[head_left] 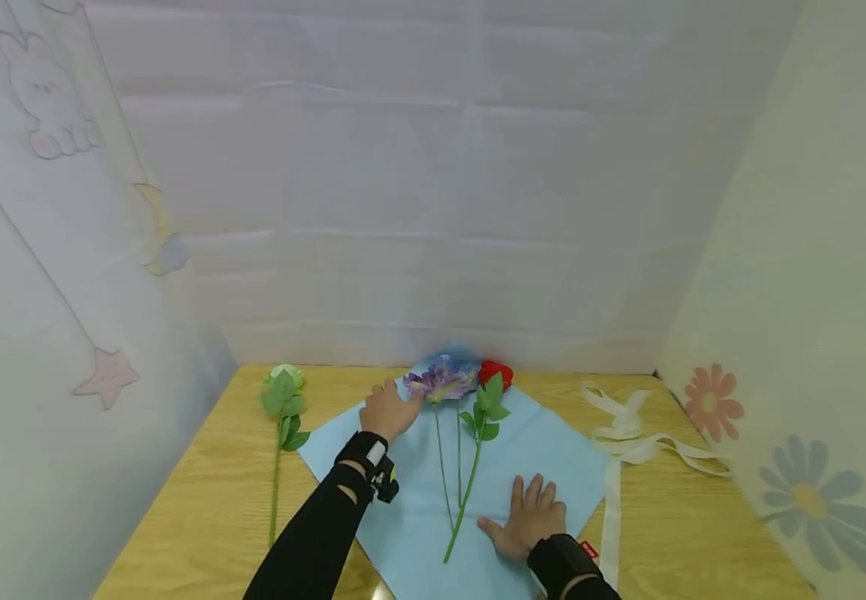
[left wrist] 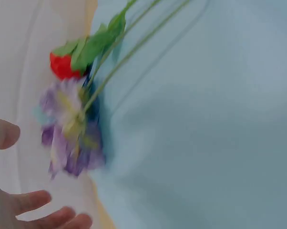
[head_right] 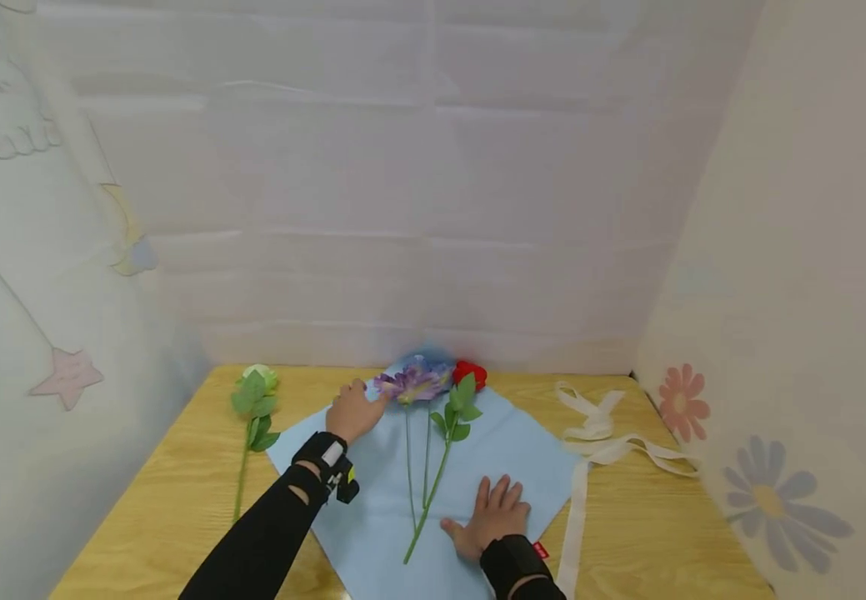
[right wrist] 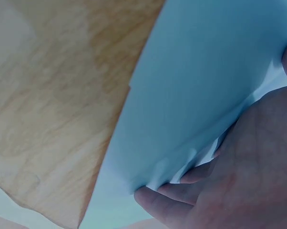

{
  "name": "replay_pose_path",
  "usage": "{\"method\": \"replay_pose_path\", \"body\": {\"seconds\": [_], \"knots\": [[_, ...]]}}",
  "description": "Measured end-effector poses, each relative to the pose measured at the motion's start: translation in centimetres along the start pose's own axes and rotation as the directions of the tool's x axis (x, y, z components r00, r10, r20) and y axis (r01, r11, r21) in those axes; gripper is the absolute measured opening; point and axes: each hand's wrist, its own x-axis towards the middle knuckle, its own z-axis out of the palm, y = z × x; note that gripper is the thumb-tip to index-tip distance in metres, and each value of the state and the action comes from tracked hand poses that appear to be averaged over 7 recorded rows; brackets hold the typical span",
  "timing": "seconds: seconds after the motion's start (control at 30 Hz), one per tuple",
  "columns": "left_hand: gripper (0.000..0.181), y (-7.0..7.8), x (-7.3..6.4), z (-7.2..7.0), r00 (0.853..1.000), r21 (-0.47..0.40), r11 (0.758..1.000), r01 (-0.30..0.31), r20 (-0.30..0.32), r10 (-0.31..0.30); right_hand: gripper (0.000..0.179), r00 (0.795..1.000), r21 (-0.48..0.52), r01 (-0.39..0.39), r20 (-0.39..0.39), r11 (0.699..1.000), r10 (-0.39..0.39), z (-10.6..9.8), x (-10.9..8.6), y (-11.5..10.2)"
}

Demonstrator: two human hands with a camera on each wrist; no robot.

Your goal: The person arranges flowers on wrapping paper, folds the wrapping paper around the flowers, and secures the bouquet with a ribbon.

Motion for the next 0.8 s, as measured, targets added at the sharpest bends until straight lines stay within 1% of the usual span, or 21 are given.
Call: {"method": "replay_pose_path", "body": {"seconds": [0.1, 0.2, 0.3, 0.37, 0.4, 0.5, 0.53, 0.63, 0.67, 0.7, 0.8], "knots": [[0.083, -1.5, 0.2, -2.7, 0.995, 0.046, 0.999, 0.001, -0.104, 0.004, 0.104, 1.0, 0.01, 0.007, 0.0, 1.0, -0.007, -0.4, -0.2, -0.1], [0.098, -3.9, 0.7, -5.3, 0.985, 0.114, 0.993, 0.01, -0.171, 0.009, 0.104, 1.0, 0.019, 0.01, 0.004, 1.0, -0.01, -0.8, -0.4, -0.2], [0.112, -7.0, 0.9, -7.6, 0.979, 0.169, 0.985, 0.046, -0.204, -0.011, 0.105, 1.0, 0.028, 0.015, 0.014, 0.999, -0.016, -1.0, -0.4, -0.3], [0.118, -9.0, 0.5, -8.6, 0.977, 0.185, 0.98, 0.076, -0.208, -0.037, 0.108, 1.0, 0.02, 0.015, 0.018, 1.0, -0.016, -0.9, -0.2, -0.1], [0.12, -10.0, 0.2, -9.0, 0.977, 0.179, 0.98, 0.092, -0.207, -0.054, 0.109, 1.0, 0.023, 0.015, 0.022, 1.0, -0.016, -0.9, -0.1, 0.0], [0.124, -13.0, -1.2, -9.4, 0.977, 0.17, 0.975, 0.141, -0.182, -0.109, 0.112, 1.0, 0.011, 0.018, 0.022, 1.0, -0.018, -0.4, 0.2, 0.4], [0.126, -14.0, -1.7, -9.4, 0.978, 0.175, 0.971, 0.16, -0.163, -0.132, 0.112, 1.0, 0.011, 0.018, 0.022, 1.0, -0.018, -0.2, 0.3, 0.6], [0.126, -16.7, -3.1, -8.8, 0.974, 0.213, 0.953, 0.217, -0.107, -0.198, 0.112, 1.0, 0.015, 0.023, 0.017, 1.0, -0.024, 0.2, 0.5, 0.9], [0.124, -17.4, -3.5, -8.5, 0.97, 0.23, 0.943, 0.24, -0.083, -0.226, 0.112, 1.0, 0.024, 0.027, 0.013, 0.999, -0.027, 0.3, 0.6, 0.9], [0.12, -18.0, -3.9, -8.3, 0.968, 0.241, 0.937, 0.252, -0.068, -0.242, 0.112, 0.999, 0.027, 0.028, 0.016, 0.999, -0.029, 0.4, 0.7, 1.0], [0.104, -19.1, -4.9, -7.8, 0.964, 0.283, 0.922, 0.264, -0.051, -0.261, 0.113, 0.999, 0.031, 0.031, 0.019, 0.999, -0.032, 0.5, 0.9, 0.7]]}}
